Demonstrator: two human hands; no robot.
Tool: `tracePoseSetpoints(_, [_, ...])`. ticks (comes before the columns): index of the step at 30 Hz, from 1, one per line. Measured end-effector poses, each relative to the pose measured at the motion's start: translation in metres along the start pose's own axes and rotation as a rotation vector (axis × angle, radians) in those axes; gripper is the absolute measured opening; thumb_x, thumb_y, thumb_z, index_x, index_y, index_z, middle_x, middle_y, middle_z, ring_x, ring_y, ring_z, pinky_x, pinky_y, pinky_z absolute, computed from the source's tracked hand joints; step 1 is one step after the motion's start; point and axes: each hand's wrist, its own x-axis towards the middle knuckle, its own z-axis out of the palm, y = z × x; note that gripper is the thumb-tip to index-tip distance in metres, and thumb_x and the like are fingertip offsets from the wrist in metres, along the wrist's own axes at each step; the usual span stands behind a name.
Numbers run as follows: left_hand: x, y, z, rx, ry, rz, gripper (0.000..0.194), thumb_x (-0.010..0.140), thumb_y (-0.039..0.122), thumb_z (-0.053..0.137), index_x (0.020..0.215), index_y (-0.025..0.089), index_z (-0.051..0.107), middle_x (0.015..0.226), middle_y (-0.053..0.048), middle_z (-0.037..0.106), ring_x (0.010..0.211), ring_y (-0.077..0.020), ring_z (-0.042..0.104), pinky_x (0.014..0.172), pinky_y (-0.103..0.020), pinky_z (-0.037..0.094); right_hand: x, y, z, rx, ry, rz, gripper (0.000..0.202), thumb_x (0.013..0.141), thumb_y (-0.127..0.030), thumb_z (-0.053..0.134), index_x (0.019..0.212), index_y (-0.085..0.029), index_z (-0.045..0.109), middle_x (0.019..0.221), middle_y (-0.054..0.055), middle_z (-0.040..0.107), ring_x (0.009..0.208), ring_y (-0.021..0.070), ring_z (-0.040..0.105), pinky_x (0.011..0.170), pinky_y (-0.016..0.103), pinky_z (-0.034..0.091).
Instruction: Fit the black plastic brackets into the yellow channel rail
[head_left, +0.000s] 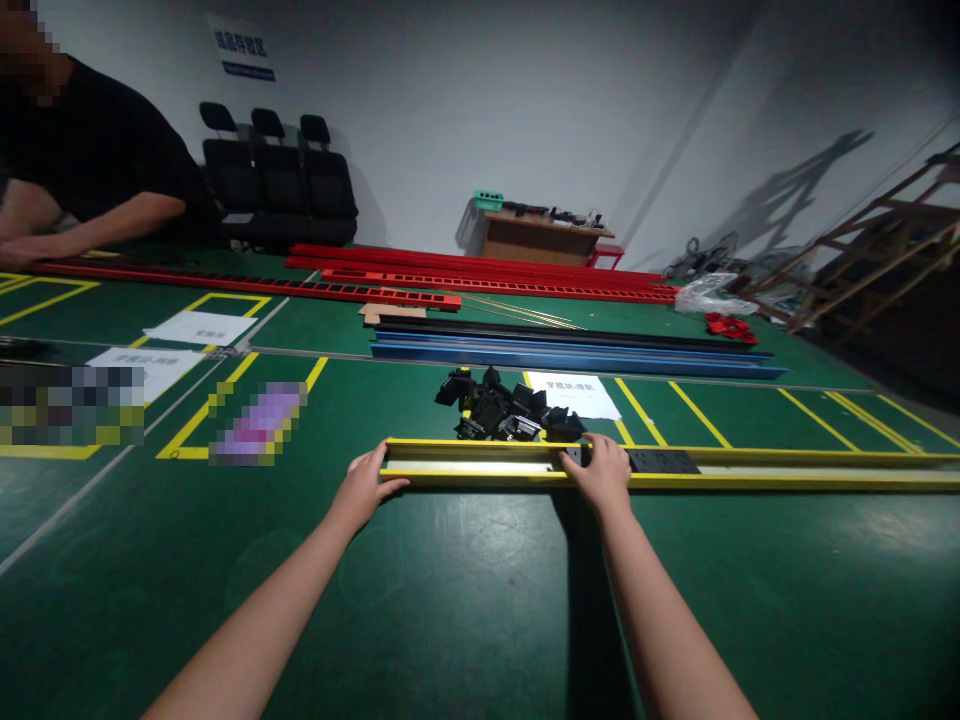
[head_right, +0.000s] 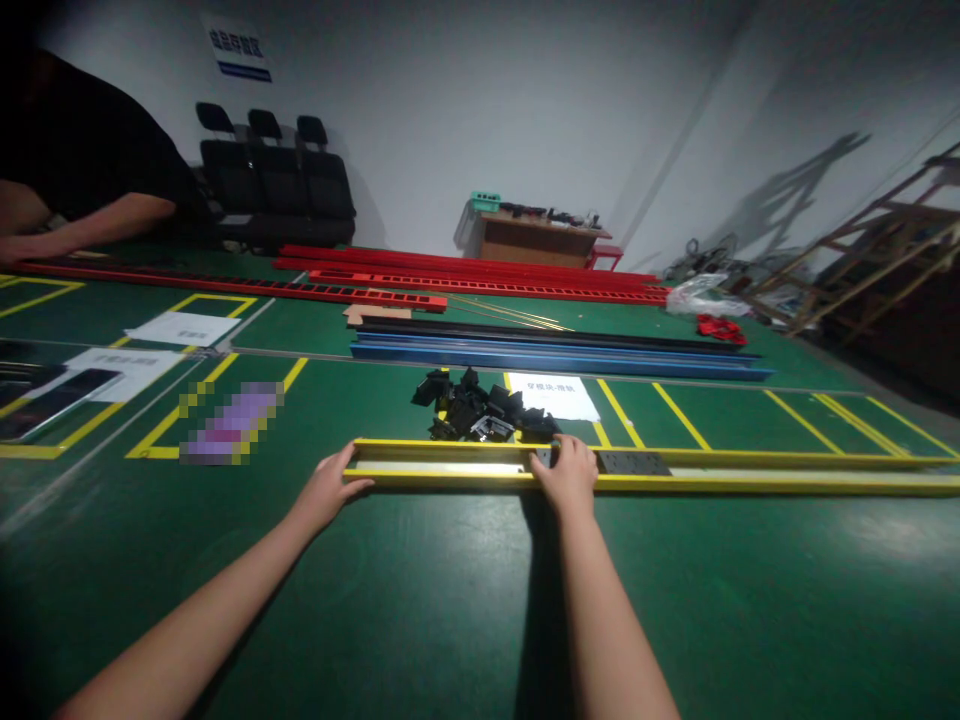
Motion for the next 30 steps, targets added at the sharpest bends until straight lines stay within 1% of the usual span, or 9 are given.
tracePoseSetpoints(3, [0.0, 0.001, -0.001, -0.005, 0.017, 0.0, 0.069, 0.071, 0.047, 0.062, 0.13, 0.017, 0.041, 0.117, -0.013, 0.059, 0.113, -0.0293, 0.051, 0.095, -0.042, 0.042, 0.011, 0.01, -0.006, -0.098, -0.144, -0.062, 0.072, 0.064, -0.068, 0.054, 0.116, -0.019, 0.053, 0.12, 0.013, 0.049, 0.113, 0.0313, 0.039, 0.093, 0.043, 0.03])
tracePoseSetpoints(6, [0.0, 0.0, 0.0, 0.0, -0.001, -0.003, 0.071, 0.072, 0.05, 0.06, 0.13, 0.015, 0.04, 0.119, -0.015, 0.057, 0.115, -0.0295, 0.05, 0.095, -0.042, 0.041, 0.018, 0.013, -0.007, -0.161, -0.293, -0.073, 0.071, 0.066, -0.073, 0.048, 0.113, -0.021, 0.056, 0.113, 0.011, 0.053, 0.111, 0.03, 0.042, 0.092, 0.042, 0.031])
tracePoseSetpoints(10, [0.0, -0.001, 0.001, 0.016, -0.01, -0.008, 0.073, 0.073, 0.053, 0.058, 0.132, 0.014, 0.038, 0.122, -0.016, 0.056, 0.117, -0.0305, 0.048, 0.096, -0.042, 0.041, 0.017, 0.008, -0.004, -0.246, -0.288, -0.054, 0.065, 0.069, -0.07, 0.046, 0.109, -0.02, 0.058, 0.11, 0.012, 0.054, 0.111, 0.0305, 0.042, 0.092, 0.042, 0.03])
tracePoseSetpoints(17, [0.0, -0.004, 0.002, 0.01, -0.006, 0.052, 0.071, 0.074, 0.055, 0.057, 0.131, 0.017, 0.038, 0.121, -0.014, 0.056, 0.116, -0.03, 0.048, 0.095, -0.042, 0.041, 0.016, 0.007, -0.002, -0.291, -0.284, -0.065, 0.052, 0.076, -0.056, 0.044, 0.108, -0.017, 0.058, 0.107, 0.013, 0.055, 0.107, 0.0284, 0.046, 0.092, 0.038, 0.031])
tracePoseSetpoints(19, [0.0, -0.005, 0.002, 0.014, -0.004, 0.039, 0.072, 0.074, 0.054, 0.057, 0.132, 0.016, 0.038, 0.12, -0.014, 0.056, 0.117, -0.0304, 0.048, 0.095, -0.041, 0.041, 0.015, 0.008, -0.001, -0.268, -0.287, -0.071, 0.055, 0.077, -0.059, 0.043, 0.111, -0.018, 0.057, 0.108, 0.012, 0.055, 0.109, 0.0281, 0.046, 0.092, 0.038, 0.032])
tracePoseSetpoints(21, [0.0, -0.006, 0.003, 0.016, -0.002, 0.029, 0.073, 0.073, 0.054, 0.057, 0.132, 0.015, 0.037, 0.121, -0.015, 0.056, 0.117, -0.0303, 0.048, 0.095, -0.041, 0.041, 0.015, 0.011, 0.001, -0.241, -0.263, -0.067, 0.067, 0.075, -0.066, 0.043, 0.12, -0.018, 0.052, 0.117, 0.013, 0.053, 0.114, 0.0286, 0.043, 0.095, 0.039, 0.03])
tracePoseSetpoints(25, [0.0, -0.006, 0.003, 0.007, 0.003, 0.032, 0.075, 0.072, 0.054, 0.059, 0.132, 0.014, 0.037, 0.121, -0.016, 0.056, 0.117, -0.0306, 0.048, 0.095, -0.041, 0.04, 0.016, 0.014, 0.006, -0.238, -0.234, -0.029, 0.093, 0.065, -0.077, 0.046, 0.134, -0.015, 0.039, 0.135, 0.016, 0.039, 0.128, 0.0327, 0.029, 0.101, 0.043, 0.024])
tracePoseSetpoints(27, [0.0, -0.006, 0.003, 0.004, 0.01, 0.035, 0.075, 0.072, 0.054, 0.059, 0.132, 0.014, 0.037, 0.122, -0.016, 0.056, 0.117, -0.0303, 0.048, 0.095, -0.041, 0.04, 0.017, 0.014, 0.007, -0.253, -0.273, -0.016, 0.092, 0.066, -0.075, 0.047, 0.134, -0.014, 0.04, 0.134, 0.016, 0.041, 0.129, 0.0334, 0.027, 0.102, 0.043, 0.022])
tracePoseSetpoints(30, [0.0, -0.006, 0.002, 0.008, 0.006, 0.047, 0.075, 0.073, 0.054, 0.059, 0.131, 0.013, 0.037, 0.122, -0.016, 0.056, 0.117, -0.0298, 0.048, 0.095, -0.04, 0.041, 0.02, 0.012, 0.008, -0.291, -0.315, 0.003, 0.08, 0.071, -0.068, 0.047, 0.131, -0.015, 0.045, 0.128, 0.015, 0.047, 0.128, 0.0326, 0.029, 0.103, 0.043, 0.022])
